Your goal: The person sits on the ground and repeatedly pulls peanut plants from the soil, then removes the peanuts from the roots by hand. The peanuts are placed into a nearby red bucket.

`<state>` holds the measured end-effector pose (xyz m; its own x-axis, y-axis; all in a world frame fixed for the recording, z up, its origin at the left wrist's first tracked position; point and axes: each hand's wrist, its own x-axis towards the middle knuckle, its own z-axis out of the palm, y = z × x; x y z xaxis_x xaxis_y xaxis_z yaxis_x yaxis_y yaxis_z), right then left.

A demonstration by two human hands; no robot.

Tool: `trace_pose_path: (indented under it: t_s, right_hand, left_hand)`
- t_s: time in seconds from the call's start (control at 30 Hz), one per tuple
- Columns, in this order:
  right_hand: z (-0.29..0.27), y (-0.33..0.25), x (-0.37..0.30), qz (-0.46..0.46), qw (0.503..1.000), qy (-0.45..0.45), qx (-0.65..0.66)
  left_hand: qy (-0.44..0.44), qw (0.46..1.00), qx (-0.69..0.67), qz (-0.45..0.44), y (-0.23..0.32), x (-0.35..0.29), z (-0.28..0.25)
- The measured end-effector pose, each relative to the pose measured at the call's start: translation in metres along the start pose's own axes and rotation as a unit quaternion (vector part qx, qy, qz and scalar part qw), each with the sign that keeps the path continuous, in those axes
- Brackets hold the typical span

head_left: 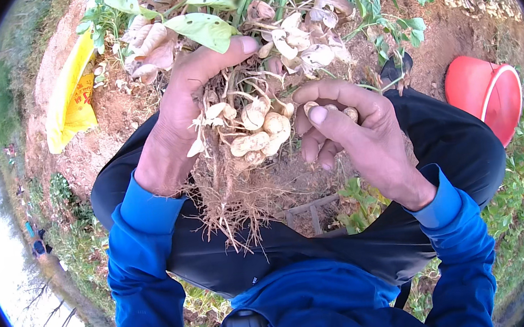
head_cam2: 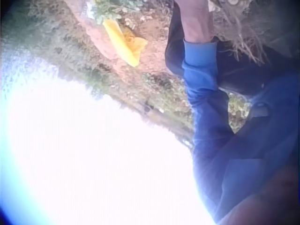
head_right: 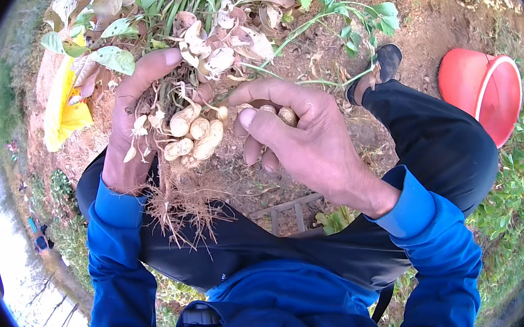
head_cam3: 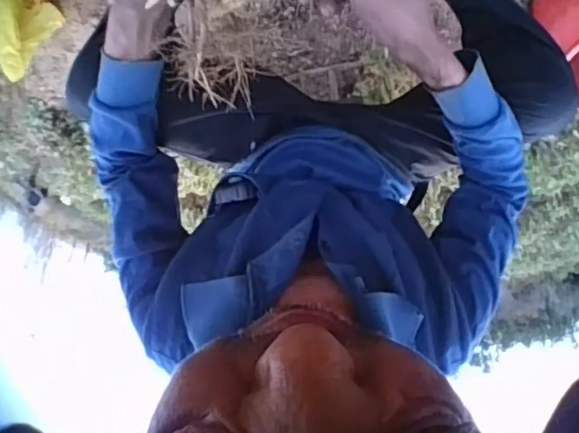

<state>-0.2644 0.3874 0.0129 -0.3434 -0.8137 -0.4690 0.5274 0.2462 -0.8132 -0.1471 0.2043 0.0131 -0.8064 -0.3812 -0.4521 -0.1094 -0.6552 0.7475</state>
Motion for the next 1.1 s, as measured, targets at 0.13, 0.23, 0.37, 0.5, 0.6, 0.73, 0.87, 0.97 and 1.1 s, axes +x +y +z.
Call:
trace_pose_path:
  t_s: [0.13,0.23,0.37,0.5,0.6,0.73,0.87,0.97,1.1]
  right_hand:
    - [-0.006,0.009,0.006,0.011,1.000,-0.015,0.022]
    - [-0.007,0.010,0.007,0.008,1.000,-0.023,-0.009]
    - [-0.008,0.002,0.007,0.052,0.997,-0.055,0.031]
    - [-0.007,0.005,0.004,0.018,0.998,-0.068,0.001]
    - [-0.006,0.005,0.004,0.023,0.998,-0.060,-0.017]
    - [-0.012,0.003,0.007,-0.002,0.981,-0.018,-0.192]
    - [-0.022,0.008,0.006,-0.166,0.871,0.044,-0.460]
    - [-0.044,0.025,0.001,-0.125,0.888,0.052,-0.440]
    - [-0.023,0.016,-0.007,-0.043,0.981,0.022,-0.186]
  left_hand:
    - [-0.010,1.000,-0.014,-0.002,-0.004,0.000,0.007]
    - [-0.006,0.999,-0.046,-0.021,-0.010,0.005,-0.005]
    - [0.019,0.998,-0.045,-0.036,-0.011,0.002,0.003]
    - [0.031,0.998,-0.036,-0.052,-0.012,0.002,0.005]
    - [0.021,0.999,-0.020,-0.034,-0.013,0.003,0.010]
    - [0.005,0.999,-0.025,-0.036,-0.014,0.000,0.012]
    - [0.009,0.999,-0.011,-0.052,-0.021,-0.003,0.005]
    - [0.059,0.998,-0.030,0.003,-0.010,-0.011,-0.002]
    - [0.036,0.997,0.030,0.056,-0.006,0.000,-0.001]
